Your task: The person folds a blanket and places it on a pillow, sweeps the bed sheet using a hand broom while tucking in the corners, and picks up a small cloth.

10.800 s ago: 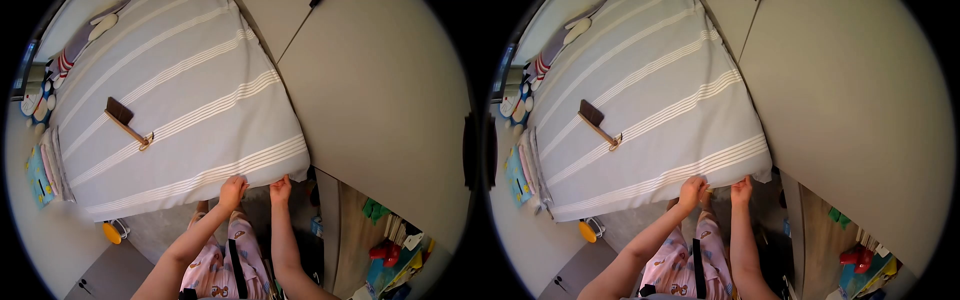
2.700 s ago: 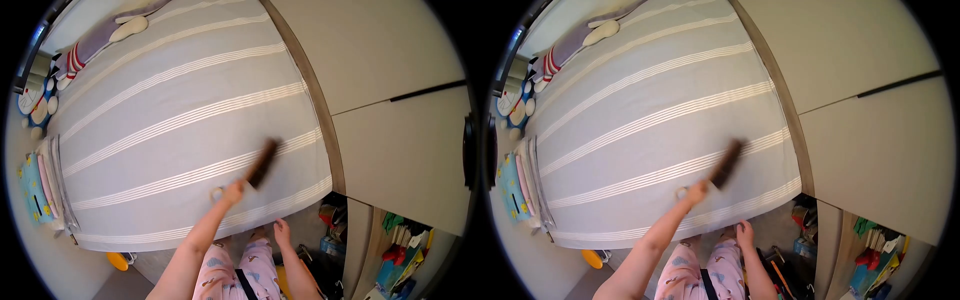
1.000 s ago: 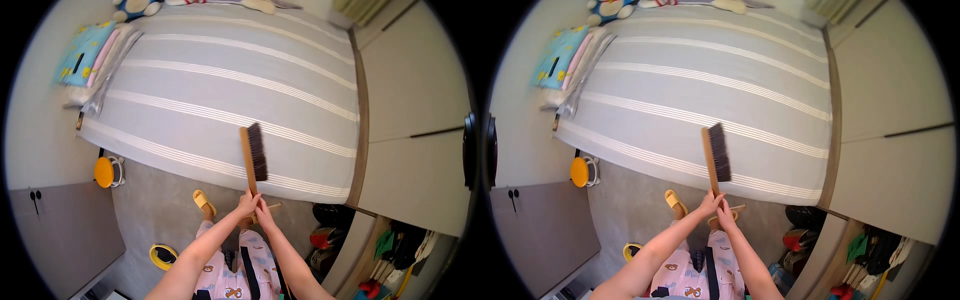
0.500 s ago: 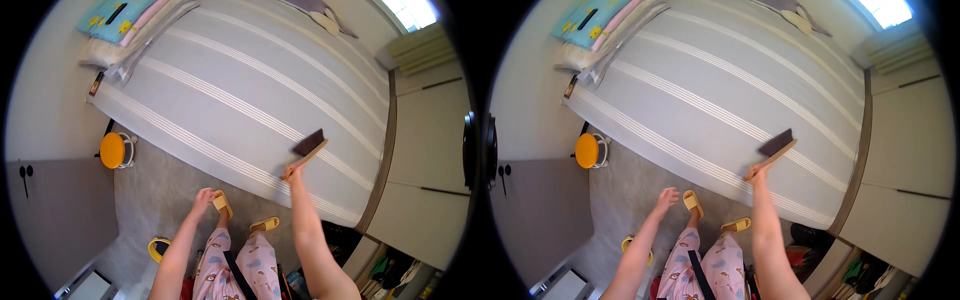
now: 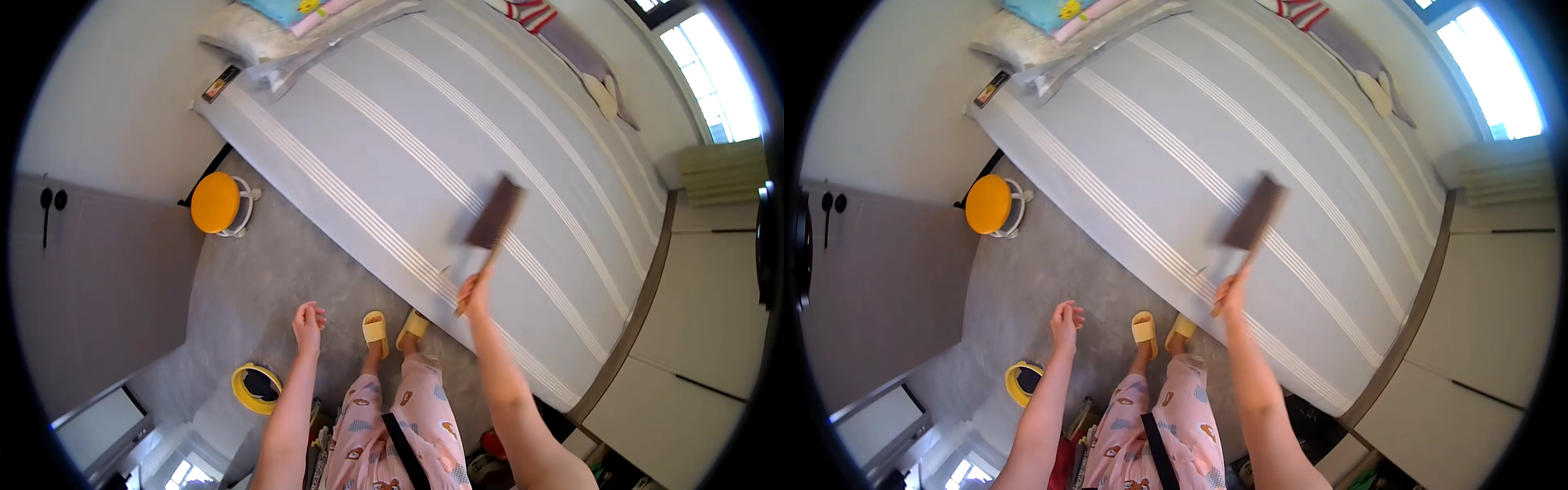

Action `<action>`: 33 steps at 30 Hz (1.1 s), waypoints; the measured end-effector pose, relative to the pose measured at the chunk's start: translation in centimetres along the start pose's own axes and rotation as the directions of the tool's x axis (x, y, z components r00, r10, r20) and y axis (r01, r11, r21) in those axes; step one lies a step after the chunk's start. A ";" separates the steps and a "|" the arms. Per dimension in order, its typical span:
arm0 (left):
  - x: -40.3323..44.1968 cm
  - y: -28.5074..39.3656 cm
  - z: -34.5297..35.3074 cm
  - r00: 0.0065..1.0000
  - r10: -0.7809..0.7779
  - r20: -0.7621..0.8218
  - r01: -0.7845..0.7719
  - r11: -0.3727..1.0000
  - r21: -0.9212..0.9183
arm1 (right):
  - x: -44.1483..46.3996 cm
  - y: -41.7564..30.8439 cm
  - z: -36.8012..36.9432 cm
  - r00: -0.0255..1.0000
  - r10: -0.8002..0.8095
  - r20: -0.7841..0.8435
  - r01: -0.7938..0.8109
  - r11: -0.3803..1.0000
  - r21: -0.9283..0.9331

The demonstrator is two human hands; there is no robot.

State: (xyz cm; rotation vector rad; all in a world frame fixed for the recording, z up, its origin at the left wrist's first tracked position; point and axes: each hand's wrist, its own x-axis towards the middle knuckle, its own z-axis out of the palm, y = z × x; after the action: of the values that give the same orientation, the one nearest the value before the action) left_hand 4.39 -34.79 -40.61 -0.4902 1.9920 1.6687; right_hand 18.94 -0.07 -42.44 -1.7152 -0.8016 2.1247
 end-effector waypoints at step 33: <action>1.3 1.8 0.6 0.940 -0.125 -0.316 0.019 0.949 -0.316 | -2.9 7.4 26.3 0.731 0.431 0.529 0.601 -0.041 -0.798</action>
State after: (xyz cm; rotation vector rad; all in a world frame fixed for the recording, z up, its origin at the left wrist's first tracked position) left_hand 2.42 -33.79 -39.96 -1.0082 1.9081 1.9661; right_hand -4.81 -13.75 -40.94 -0.7390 -3.3788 1.8827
